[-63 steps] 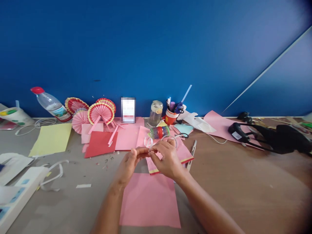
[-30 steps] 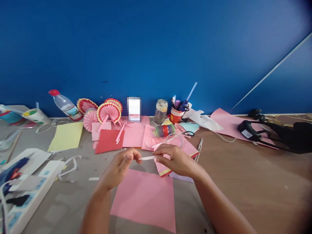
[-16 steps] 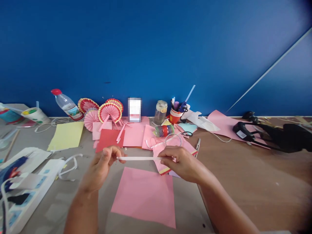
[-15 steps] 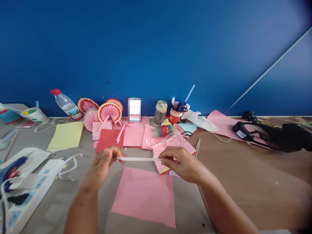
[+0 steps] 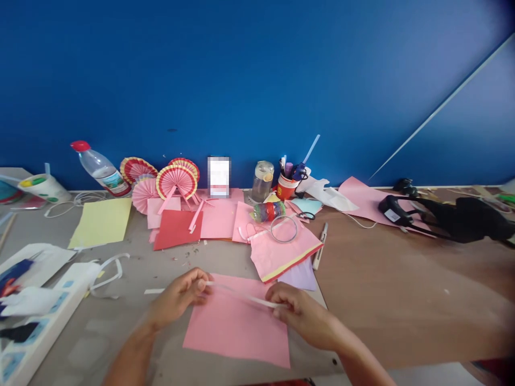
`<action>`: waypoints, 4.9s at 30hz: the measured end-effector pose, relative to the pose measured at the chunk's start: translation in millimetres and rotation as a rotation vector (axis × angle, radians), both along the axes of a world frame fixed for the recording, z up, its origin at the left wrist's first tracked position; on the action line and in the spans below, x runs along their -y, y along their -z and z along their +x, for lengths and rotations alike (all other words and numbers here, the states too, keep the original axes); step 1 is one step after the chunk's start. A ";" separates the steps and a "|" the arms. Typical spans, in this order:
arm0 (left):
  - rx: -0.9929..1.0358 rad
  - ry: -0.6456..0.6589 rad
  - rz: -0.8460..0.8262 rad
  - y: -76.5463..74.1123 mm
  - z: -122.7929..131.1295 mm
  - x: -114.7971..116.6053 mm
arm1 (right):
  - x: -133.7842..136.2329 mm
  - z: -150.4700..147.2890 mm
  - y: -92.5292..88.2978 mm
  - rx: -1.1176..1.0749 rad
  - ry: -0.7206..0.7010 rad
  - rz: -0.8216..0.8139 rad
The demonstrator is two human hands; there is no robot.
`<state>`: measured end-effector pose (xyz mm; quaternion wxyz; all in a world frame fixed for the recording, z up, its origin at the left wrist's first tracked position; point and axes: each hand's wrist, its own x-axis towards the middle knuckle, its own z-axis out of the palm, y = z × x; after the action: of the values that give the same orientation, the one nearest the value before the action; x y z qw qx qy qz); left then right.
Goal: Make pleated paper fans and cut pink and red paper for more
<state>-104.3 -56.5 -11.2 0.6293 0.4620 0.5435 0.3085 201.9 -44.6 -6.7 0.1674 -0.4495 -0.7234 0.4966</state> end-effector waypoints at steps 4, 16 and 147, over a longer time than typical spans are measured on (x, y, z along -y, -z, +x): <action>0.031 0.060 -0.090 8.6 15.1 9.2 | -7.8 15.9 14.5 0.090 0.042 -0.102; -0.291 -0.167 0.178 5.7 29.8 10.2 | -31.1 12.3 -19.3 0.155 0.044 0.091; -1.051 -0.294 0.424 56.3 37.5 10.1 | -50.0 36.1 39.7 0.074 0.237 -0.046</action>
<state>-66.8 -66.6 -67.4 0.1196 0.5886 0.7676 0.2240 238.0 5.4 -46.4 0.1876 -0.5537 -0.6592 0.4730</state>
